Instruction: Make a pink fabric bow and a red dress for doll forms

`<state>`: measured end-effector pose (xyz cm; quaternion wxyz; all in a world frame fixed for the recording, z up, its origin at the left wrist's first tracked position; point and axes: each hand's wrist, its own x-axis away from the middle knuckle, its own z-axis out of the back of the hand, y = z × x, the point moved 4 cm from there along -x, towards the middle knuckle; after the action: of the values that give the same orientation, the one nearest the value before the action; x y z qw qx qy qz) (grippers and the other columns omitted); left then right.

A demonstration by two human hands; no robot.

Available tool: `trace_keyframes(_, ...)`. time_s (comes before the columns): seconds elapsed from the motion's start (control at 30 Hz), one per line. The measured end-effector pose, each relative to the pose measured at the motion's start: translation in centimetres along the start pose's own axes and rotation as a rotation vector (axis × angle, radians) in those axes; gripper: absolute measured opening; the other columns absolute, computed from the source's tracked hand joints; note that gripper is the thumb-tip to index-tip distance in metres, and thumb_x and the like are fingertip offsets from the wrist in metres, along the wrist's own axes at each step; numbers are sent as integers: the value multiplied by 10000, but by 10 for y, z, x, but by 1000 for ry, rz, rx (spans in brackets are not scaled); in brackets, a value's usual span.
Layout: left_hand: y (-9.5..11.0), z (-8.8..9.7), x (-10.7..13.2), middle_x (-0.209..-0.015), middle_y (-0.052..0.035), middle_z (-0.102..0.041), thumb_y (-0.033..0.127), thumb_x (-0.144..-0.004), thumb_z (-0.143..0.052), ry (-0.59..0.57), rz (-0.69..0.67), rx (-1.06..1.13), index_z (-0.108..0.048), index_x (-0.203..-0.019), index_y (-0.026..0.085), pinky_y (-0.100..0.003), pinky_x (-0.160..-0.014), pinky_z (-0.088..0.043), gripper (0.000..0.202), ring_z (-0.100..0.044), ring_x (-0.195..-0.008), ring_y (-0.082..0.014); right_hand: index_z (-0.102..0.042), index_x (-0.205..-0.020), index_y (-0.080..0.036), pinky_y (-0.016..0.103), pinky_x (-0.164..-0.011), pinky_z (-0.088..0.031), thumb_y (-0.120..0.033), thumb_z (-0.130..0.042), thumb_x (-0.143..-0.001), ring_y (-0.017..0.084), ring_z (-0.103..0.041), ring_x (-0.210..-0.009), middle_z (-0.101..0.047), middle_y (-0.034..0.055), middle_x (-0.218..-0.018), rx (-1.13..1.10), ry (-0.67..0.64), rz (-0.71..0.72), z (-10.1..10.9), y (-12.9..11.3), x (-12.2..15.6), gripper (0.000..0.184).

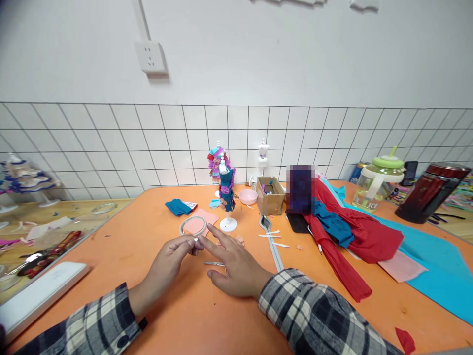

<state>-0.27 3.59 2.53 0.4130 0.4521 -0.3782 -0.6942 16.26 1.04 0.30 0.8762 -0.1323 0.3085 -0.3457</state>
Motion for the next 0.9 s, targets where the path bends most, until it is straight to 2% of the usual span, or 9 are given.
trace_keyframes(0.1, -1, 0, 0, -686, -32, -652, 338, -809, -463, 9, -2, -22, -628, -634, 196, -278, -684, -463, 279, -579, -692, -186, -111, -1532, -329, 508, -1114, -313, -191, -567, -832, 259, -163, -1464, -128, 80, -1604, -89, -5, -28, 1, 1, 0, 847)
trace_keyframes(0.2, -2, 1, -2, -676, -30, -642, 319, -796, -452, -6, -9, -65, -616, -616, 202, -282, -696, -463, 270, -576, -690, -191, -139, -1523, -361, 502, -1114, -315, -274, -588, -869, 264, -156, -1465, -106, 64, -1610, -195, 32, -63, 1, 6, 1, 798)
trace_keyframes(0.27, -3, 1, -2, -666, -28, -632, 312, -790, -450, -18, -15, -85, -608, -598, 204, -285, -696, -459, 271, -570, -681, -191, -168, -1513, -386, 498, -1102, -335, -340, -589, -889, 269, -203, -1453, -96, 56, -1612, -301, 97, -102, 2, 12, 2, 754)
trace_keyframes(0.4, -5, 1, 0, -664, -28, -618, 307, -807, -463, -18, -15, -74, -612, -590, 199, -289, -709, -454, 284, -566, -689, -190, -241, -1486, -420, 428, -989, -475, -426, -555, -914, 250, -404, -1348, -61, 45, -1615, -539, 169, -180, 3, 23, 3, 653)
trace_keyframes(0.5, -7, 1, 1, -738, -36, -622, 382, -873, -457, 16, 10, -4, -693, -828, 187, -296, -713, -463, 310, -570, -740, -195, -336, -1457, -401, 410, -963, -495, -450, -548, -911, 245, -456, -1295, -87, 46, -1610, -579, 184, -201, 5, 24, 3, 587)
trace_keyframes(0.57, -7, -1, 2, -873, -52, -639, 433, -898, -465, 11, 24, 30, -666, -1076, 194, -307, -748, -475, 360, -584, -838, -206, -392, -1433, -389, 407, -969, -492, -446, -559, -903, 257, -432, -1318, -80, 39, -1609, -553, 165, -217, 6, 22, 2, 559)
trace_keyframes(0.63, -6, -6, 2, -1021, -71, -638, 429, -885, -518, -23, 15, 23, -621, -1175, 211, -323, -808, -481, 377, -588, -945, -218, -429, -1412, -389, 410, -966, -495, -424, -573, -897, 268, -423, -1330, -49, 30, -1611, -548, 129, -226, 5, 19, 2, 536)
trace_keyframes(0.77, -1, -15, 4, -998, -77, -649, 346, -853, -581, -89, -66, -77, -702, -925, 197, -343, -892, -455, 205, -594, -975, -223, -474, -1388, -371, 457, -1045, -419, -372, -605, -885, 276, -367, -1372, -84, 45, -1602, -564, 91, -187, 1, 15, 2, 521)
trace_keyframes(0.9, -2, -15, 4, -910, -65, -661, 321, -864, -559, -119, -97, -63, -699, -812, 190, -335, -866, -447, 198, -603, -903, -207, -476, -1388, -369, 496, -1120, -301, -378, -612, -883, 277, -263, -1425, -79, 34, -1602, -519, 79, -159, 0, 15, 2, 523)
